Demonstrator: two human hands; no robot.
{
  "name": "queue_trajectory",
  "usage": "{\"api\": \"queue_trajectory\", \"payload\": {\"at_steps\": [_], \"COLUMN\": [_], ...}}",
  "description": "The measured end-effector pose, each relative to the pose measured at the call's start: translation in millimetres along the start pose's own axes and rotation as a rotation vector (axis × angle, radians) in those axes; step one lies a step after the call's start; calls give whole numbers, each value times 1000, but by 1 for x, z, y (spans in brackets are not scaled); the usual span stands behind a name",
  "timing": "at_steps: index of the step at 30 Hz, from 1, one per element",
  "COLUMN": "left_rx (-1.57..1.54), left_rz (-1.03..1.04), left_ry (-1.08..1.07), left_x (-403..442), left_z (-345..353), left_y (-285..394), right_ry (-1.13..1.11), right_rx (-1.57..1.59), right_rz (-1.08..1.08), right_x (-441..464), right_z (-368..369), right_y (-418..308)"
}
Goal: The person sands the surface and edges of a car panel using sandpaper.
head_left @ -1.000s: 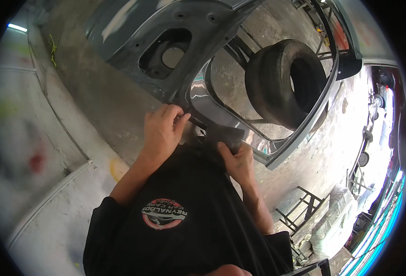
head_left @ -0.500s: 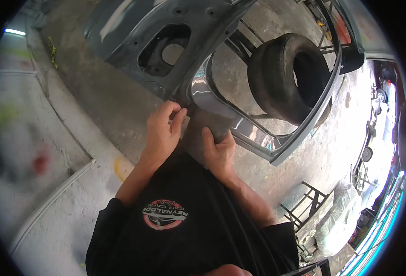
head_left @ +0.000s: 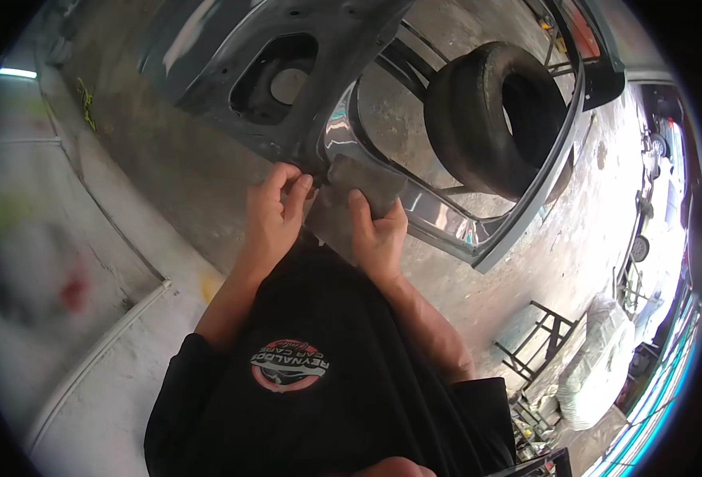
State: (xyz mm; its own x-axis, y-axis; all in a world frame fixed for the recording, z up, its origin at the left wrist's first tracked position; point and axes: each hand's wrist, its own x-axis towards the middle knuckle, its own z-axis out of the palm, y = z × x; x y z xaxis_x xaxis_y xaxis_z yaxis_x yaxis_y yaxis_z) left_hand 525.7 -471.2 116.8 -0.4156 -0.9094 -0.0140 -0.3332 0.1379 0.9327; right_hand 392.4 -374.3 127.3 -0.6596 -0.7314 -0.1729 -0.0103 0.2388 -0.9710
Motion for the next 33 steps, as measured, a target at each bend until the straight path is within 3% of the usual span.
{"api": "queue_trajectory", "payload": {"at_steps": [6,8,11,14,18,21,22,25,33], "left_rx": [-112,-72,-19,-35,-9,-24,-25,-15,6], "left_rz": [-150,-103,-71,-50,-42,-10,-10,-3,-18], "left_ry": [-34,-8,-9,-18,-16,-23,-25,-30,-57], "left_x": [1,0,0,-1,0,1,2,4,1], "left_z": [-3,-2,-6,-5,-7,-8,-8,-8,-8], "left_y": [11,2,1,3,5,4,6,9,3], "right_ry": [-1,13,19,35,-6,23,30,-9,-50], "right_rx": [-13,-57,116,79,-45,76,-14,12,-47], "right_rz": [-15,-52,-45,13,-90,7,-55,111,15], "right_x": [-24,-15,-6,-21,-10,-9,-10,-18,-3], "right_z": [-13,-3,11,0,4,6,-1,-20,-5], "right_y": [11,10,7,15,0,5,5,-7,-15]}}
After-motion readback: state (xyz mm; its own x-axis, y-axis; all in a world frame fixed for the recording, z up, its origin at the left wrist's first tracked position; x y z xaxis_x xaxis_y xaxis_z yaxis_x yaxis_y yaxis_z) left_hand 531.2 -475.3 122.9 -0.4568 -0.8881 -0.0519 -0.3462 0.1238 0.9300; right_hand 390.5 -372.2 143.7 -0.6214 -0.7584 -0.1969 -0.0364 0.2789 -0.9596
